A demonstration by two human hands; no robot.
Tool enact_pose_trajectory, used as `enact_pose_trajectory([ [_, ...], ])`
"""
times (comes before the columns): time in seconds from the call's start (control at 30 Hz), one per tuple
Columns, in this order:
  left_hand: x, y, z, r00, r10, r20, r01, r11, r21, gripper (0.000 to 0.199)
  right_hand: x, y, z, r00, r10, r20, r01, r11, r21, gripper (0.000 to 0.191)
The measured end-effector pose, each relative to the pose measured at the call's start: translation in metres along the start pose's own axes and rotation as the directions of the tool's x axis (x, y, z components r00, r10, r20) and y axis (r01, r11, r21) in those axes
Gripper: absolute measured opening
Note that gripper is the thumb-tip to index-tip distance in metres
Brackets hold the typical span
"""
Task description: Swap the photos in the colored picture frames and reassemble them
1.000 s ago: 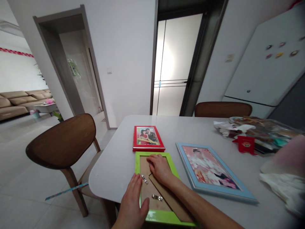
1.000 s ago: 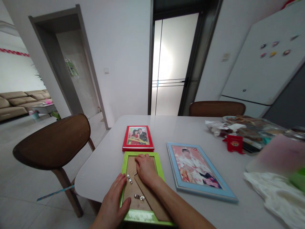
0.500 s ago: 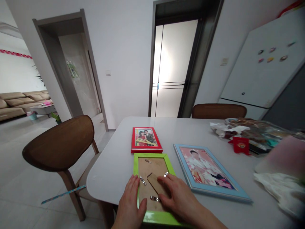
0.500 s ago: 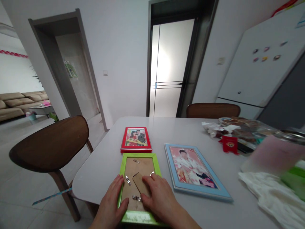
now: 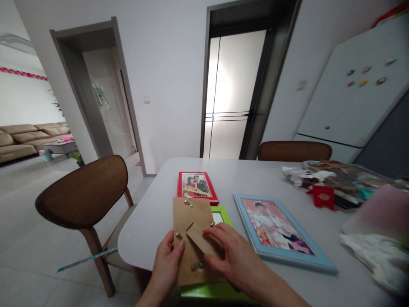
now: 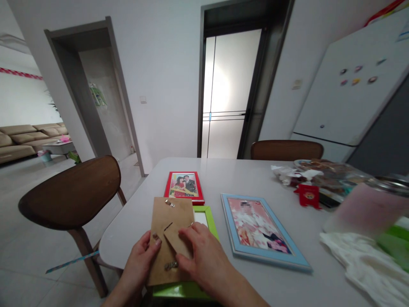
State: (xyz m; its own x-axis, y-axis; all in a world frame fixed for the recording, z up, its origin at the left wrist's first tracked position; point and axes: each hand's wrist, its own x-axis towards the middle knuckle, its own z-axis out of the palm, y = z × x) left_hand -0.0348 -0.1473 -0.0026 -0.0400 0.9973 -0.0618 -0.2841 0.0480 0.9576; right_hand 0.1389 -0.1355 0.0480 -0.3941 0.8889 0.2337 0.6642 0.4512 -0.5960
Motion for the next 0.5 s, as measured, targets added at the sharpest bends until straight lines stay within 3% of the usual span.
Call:
enact_pose_trajectory([
  [0.07,0.001,0.006,-0.01,0.996,-0.078,-0.032,0.074,0.991,-0.112,0.037,0.0,0.0,0.003,0.999,-0.032,-0.011,0.033,0.997,0.065,0.033],
  [0.2,-0.001,0.011,-0.026,0.984,-0.164,-0.064,0.152,0.975,-0.159,0.031,0.001,0.016,0.01,0.999,0.039,-0.029,-0.036,0.996,0.087,0.03],
  [0.5,0.0,0.0,0.002,0.976,-0.218,-0.016,0.211,0.958,-0.195,0.027,-0.002,0.05,0.019,0.997,0.029,-0.078,-0.03,1.0,-0.003,0.032],
])
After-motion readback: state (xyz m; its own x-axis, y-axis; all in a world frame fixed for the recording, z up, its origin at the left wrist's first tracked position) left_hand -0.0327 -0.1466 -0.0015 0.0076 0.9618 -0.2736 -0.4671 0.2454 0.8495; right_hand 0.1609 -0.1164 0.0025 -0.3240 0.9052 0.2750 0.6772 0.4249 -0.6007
